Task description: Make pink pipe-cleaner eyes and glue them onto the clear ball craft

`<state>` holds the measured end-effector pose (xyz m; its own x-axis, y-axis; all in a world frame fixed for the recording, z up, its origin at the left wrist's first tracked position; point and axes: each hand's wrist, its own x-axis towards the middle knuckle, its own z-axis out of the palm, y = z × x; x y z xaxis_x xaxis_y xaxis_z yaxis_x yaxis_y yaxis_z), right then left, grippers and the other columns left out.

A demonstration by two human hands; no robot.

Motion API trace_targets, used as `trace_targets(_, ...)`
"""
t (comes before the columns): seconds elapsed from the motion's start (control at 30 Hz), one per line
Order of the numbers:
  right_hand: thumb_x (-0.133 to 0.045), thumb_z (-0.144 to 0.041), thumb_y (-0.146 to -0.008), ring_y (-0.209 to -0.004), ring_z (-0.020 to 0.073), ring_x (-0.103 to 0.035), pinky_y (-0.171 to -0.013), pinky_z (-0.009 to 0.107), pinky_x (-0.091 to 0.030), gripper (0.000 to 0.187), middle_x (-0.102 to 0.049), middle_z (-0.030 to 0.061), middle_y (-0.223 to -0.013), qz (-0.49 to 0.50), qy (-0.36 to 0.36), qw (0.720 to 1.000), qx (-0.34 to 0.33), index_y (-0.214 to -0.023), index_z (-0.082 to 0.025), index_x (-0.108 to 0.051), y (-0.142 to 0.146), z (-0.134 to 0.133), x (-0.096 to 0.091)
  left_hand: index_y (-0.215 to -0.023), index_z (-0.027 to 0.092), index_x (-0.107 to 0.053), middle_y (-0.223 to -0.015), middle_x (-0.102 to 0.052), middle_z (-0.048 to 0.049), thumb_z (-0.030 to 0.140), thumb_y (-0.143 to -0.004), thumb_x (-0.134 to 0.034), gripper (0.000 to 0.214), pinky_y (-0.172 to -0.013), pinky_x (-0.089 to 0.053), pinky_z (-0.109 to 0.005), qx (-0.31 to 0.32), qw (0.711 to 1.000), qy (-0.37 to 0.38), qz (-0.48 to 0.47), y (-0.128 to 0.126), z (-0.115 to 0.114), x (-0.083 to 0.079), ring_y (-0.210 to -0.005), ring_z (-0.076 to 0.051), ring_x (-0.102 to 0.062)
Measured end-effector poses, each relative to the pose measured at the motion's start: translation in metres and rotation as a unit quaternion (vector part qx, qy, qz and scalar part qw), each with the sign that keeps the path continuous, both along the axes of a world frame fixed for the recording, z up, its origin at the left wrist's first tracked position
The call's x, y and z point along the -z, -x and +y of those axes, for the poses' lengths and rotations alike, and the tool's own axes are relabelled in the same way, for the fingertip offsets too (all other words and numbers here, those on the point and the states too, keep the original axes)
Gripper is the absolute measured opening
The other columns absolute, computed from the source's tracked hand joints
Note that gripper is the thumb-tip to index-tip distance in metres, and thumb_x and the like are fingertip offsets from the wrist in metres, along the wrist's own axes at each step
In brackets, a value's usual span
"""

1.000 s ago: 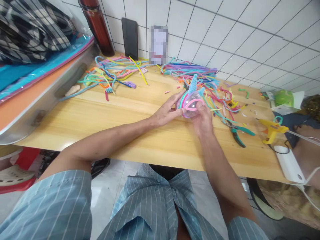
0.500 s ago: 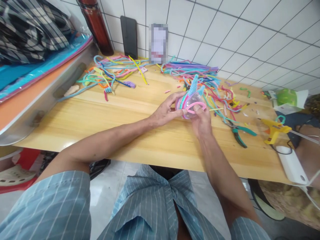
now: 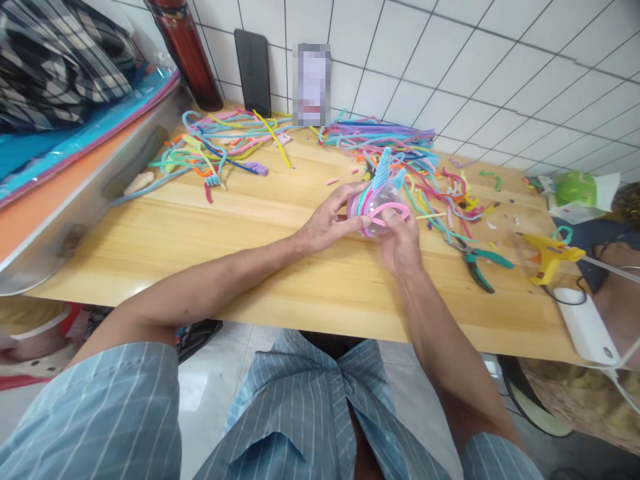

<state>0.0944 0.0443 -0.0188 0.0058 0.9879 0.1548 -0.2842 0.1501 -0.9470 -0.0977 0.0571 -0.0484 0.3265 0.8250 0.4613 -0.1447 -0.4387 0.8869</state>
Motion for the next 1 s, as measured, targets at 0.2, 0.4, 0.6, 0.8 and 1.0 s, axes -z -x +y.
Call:
trace_targets(0.2, -0.103, -0.063, -0.069, -0.084, 0.0181, -0.070, -0.084, 0.036, -0.066, 0.054, -0.075, -0.0015, -0.095, -0.008, -0.003, 1.000, 0.001, -0.093, -0.029, -0.070, 0.000, 0.000, 0.000, -0.162, 0.036, -0.057, -0.172, -0.056, -0.0119, 0.068, -0.097, -0.083, 0.077, -0.122, -0.060, -0.054, -0.004, 1.000, 0.009, 0.005, -0.001, -0.001, -0.002, -0.159, -0.037, -0.057)
trace_targets(0.4, -0.102, -0.061, -0.070, -0.085, 0.0186, -0.072, -0.082, 0.036, -0.065, 0.051, -0.075, -0.0011, -0.094, -0.010, 0.013, 1.000, 0.007, -0.095, -0.029, -0.071, 0.000, 0.000, -0.002, -0.164, 0.034, -0.053, -0.171, -0.055, -0.0143, 0.067, -0.089, -0.092, 0.091, -0.117, -0.064, -0.050, 0.012, 1.000, 0.016, -0.004, -0.004, 0.000, 0.000, -0.160, -0.039, -0.057)
trace_targets(0.6, -0.103, -0.065, -0.067, -0.086, 0.0209, -0.074, -0.079, 0.037, -0.067, 0.055, -0.077, -0.0005, -0.093, -0.016, 0.026, 0.999, 0.011, -0.094, -0.030, -0.072, -0.002, 0.000, -0.003, -0.171, 0.040, -0.049, -0.181, -0.046, -0.0138, 0.066, -0.093, -0.089, 0.092, -0.115, -0.066, -0.051, 0.040, 0.999, 0.020, 0.004, -0.003, 0.003, 0.004, -0.165, -0.040, -0.051)
trace_targets(0.8, -0.104, -0.066, -0.066, -0.085, 0.0208, -0.073, -0.079, 0.037, -0.068, 0.055, -0.078, -0.0009, -0.093, -0.015, 0.034, 0.999, 0.012, -0.094, -0.030, -0.073, -0.003, -0.001, -0.005, -0.175, 0.043, -0.044, -0.187, -0.039, -0.0128, 0.068, -0.093, -0.088, 0.097, -0.121, -0.062, -0.058, 0.056, 0.998, 0.025, 0.014, 0.000, 0.007, 0.008, -0.168, -0.042, -0.048)
trace_targets(1.0, -0.103, -0.065, -0.069, -0.088, 0.0211, -0.074, -0.081, 0.039, -0.067, 0.054, -0.078, -0.0009, -0.094, -0.021, 0.026, 0.999, 0.003, -0.096, -0.030, -0.071, -0.005, 0.001, -0.004, -0.174, 0.041, -0.048, -0.185, -0.043, -0.0110, 0.070, -0.095, -0.084, 0.091, -0.131, -0.054, -0.060, 0.053, 0.999, 0.014, 0.003, -0.001, 0.012, 0.013, -0.169, -0.041, -0.049)
